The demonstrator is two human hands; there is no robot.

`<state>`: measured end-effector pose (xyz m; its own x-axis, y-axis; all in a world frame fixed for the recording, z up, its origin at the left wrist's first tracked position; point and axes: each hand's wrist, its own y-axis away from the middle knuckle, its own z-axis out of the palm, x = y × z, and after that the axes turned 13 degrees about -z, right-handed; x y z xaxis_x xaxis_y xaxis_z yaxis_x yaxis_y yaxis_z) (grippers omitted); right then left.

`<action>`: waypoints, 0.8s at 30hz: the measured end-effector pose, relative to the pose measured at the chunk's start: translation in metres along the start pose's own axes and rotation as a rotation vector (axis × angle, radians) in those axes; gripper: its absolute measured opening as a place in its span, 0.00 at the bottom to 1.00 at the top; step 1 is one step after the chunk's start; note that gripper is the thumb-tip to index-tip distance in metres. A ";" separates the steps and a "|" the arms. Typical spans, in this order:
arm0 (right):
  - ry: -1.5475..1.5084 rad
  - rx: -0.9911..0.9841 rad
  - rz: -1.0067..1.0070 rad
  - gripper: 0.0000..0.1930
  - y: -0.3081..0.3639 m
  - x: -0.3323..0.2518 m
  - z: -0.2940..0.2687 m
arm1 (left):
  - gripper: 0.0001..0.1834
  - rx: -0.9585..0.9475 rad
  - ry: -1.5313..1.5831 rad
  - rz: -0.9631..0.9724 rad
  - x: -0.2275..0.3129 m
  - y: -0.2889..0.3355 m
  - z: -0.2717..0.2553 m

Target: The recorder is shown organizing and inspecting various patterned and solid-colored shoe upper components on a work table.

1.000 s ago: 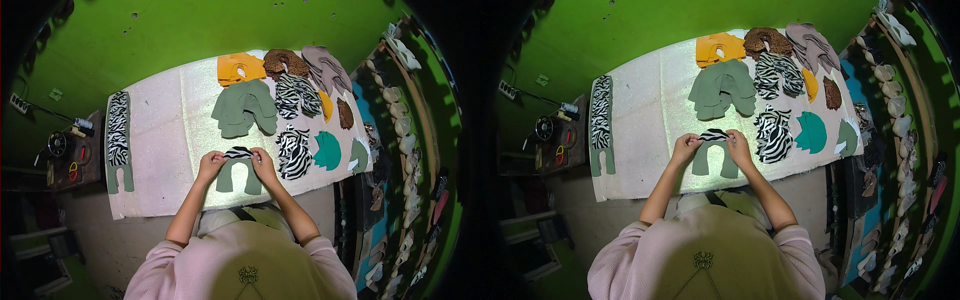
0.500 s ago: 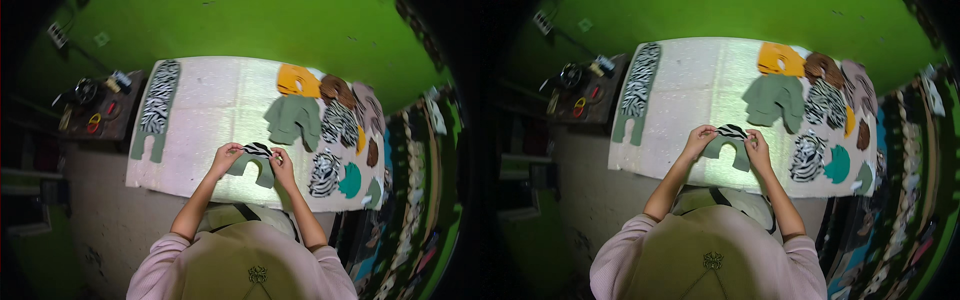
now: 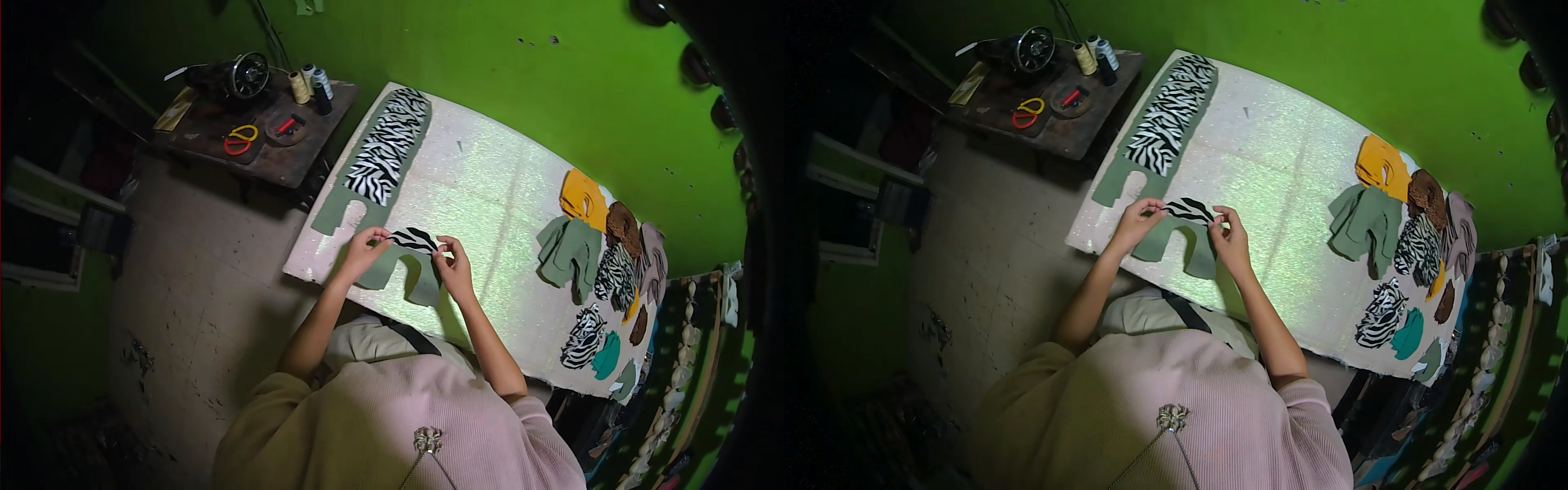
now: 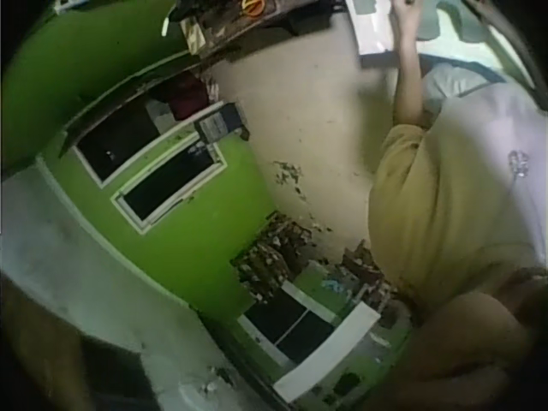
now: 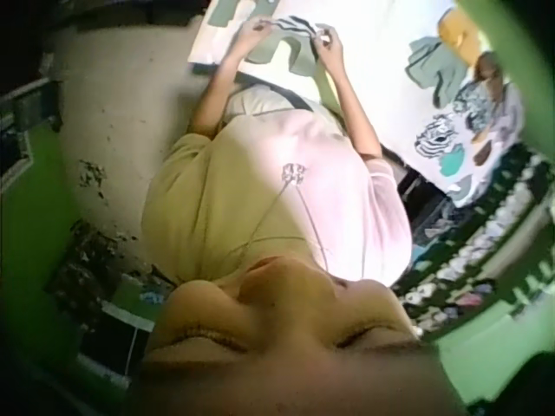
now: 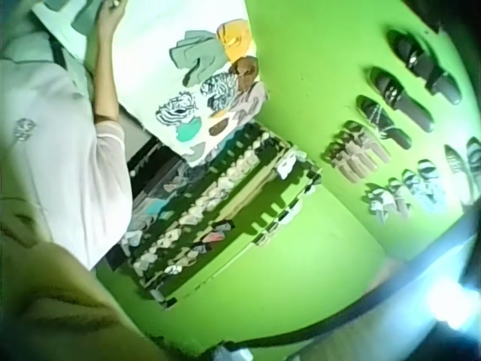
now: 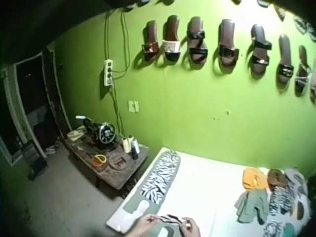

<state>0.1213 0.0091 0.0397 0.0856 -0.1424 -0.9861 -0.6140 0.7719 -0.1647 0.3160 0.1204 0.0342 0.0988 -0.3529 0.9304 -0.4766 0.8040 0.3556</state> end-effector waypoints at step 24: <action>0.407 -0.076 -0.050 0.17 -0.096 0.048 0.117 | 0.11 0.170 -0.463 0.200 -0.006 -0.111 -0.120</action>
<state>0.2760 0.0005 0.0055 -0.1911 -0.4233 -0.8856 -0.6742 0.7124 -0.1950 0.4730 0.0903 -0.0004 -0.3859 -0.4057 0.8286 -0.5850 0.8021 0.1203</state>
